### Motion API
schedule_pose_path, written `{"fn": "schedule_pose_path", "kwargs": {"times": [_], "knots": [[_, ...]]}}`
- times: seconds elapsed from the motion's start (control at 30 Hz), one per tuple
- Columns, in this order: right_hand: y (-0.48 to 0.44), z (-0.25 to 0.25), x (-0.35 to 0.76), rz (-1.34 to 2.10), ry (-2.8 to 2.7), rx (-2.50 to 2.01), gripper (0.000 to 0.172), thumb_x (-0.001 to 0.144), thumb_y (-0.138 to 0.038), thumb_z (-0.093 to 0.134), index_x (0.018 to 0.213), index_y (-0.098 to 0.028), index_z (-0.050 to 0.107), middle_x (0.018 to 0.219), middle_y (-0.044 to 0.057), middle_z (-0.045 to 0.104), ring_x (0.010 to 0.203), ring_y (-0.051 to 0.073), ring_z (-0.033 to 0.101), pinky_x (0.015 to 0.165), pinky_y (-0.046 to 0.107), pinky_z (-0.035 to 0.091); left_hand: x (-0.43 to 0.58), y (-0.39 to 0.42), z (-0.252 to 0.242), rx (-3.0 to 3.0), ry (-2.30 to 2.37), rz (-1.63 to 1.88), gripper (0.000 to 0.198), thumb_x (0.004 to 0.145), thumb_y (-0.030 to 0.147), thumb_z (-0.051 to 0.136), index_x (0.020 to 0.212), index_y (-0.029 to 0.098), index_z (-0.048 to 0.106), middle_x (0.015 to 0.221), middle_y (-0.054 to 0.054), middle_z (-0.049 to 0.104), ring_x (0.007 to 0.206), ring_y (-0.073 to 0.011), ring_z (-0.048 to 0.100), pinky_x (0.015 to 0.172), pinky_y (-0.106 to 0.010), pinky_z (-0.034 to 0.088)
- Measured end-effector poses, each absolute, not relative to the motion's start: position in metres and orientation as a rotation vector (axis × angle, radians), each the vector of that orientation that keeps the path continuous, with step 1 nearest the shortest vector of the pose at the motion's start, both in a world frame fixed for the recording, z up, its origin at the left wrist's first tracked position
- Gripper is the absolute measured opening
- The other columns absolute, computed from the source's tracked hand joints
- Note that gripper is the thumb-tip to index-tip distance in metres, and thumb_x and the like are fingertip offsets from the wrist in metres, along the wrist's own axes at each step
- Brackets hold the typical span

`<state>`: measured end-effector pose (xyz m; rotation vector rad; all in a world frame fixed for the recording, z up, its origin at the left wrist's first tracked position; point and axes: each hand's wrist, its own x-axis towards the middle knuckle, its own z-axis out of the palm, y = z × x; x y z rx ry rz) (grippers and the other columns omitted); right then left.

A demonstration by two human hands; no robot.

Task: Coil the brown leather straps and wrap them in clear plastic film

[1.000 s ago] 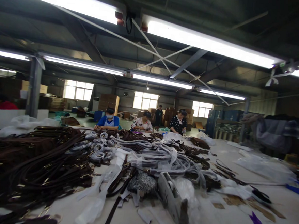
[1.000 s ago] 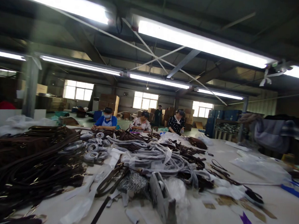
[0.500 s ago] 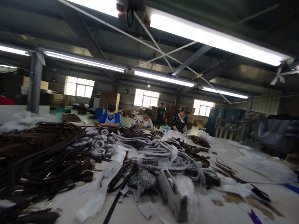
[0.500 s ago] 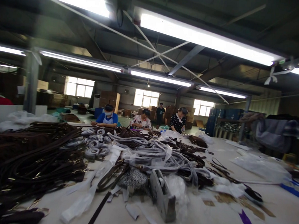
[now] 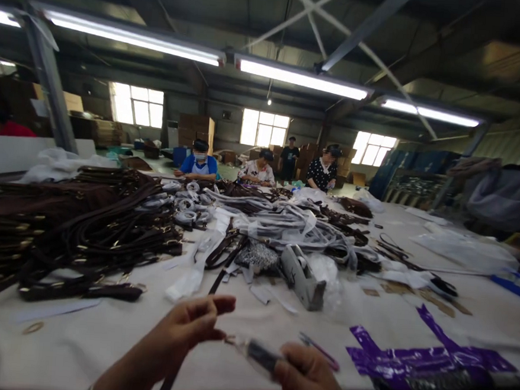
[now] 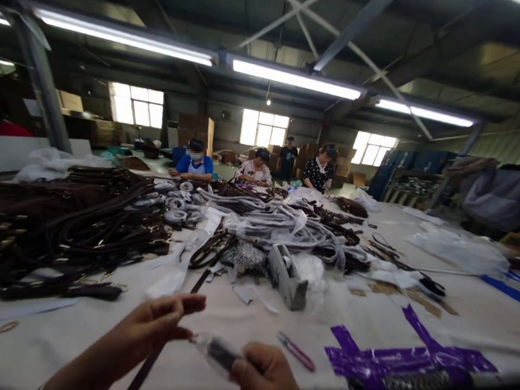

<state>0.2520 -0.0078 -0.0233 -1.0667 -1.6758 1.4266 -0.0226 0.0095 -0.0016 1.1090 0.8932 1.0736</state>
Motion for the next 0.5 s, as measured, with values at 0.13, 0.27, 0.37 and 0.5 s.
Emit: {"fn": "schedule_pose_path", "kwargs": {"times": [0.13, 0.27, 0.37, 0.5], "knots": [[-0.004, -0.027, 0.255, 1.600, -1.482, -0.929, 0.051, 0.083, -0.064, 0.065, 0.071, -0.016, 0.053, 0.052, -0.008, 0.031, 0.048, 0.006, 0.024, 0.046, 0.025, 0.016, -0.024, 0.021, -0.007, 0.896, 0.989, 1.162, 0.033, 0.079, 0.041, 0.078, 0.100, 0.017, 0.072, 0.116, -0.014, 0.069, 0.116, -0.0272, 0.060, 0.076, -0.029, 0.057], [-0.009, -0.024, 0.250, 1.589, -1.520, -0.878, 0.049, 0.086, -0.061, 0.063, 0.071, -0.016, 0.052, 0.053, -0.007, 0.034, 0.049, 0.007, 0.026, 0.047, 0.024, 0.017, 0.005, 0.017, -0.032, 0.736, 0.888, 1.002, 0.027, 0.077, 0.036, 0.081, 0.091, 0.018, 0.067, 0.084, -0.005, 0.068, 0.078, -0.0168, 0.067, 0.050, -0.019, 0.051], [-0.011, -0.023, 0.250, 1.503, -1.642, -0.921, 0.050, 0.087, -0.061, 0.061, 0.067, -0.016, 0.050, 0.056, -0.006, 0.034, 0.053, 0.008, 0.028, 0.050, 0.025, 0.020, 0.020, 0.010, -0.038, 0.703, 0.715, 0.958, 0.035, 0.074, 0.036, 0.083, 0.101, 0.020, 0.068, 0.076, -0.002, 0.064, 0.063, -0.0145, 0.065, 0.042, -0.019, 0.050], [-0.012, -0.023, 0.254, 1.398, -1.781, -1.010, 0.051, 0.089, -0.061, 0.058, 0.067, -0.015, 0.053, 0.063, -0.003, 0.039, 0.061, 0.010, 0.034, 0.056, 0.025, 0.027, 0.018, 0.004, -0.023, 0.853, 0.720, 0.864, 0.031, 0.067, 0.024, 0.086, 0.094, 0.015, 0.072, 0.079, -0.003, 0.065, 0.059, -0.0137, 0.064, 0.043, -0.022, 0.054]]}}
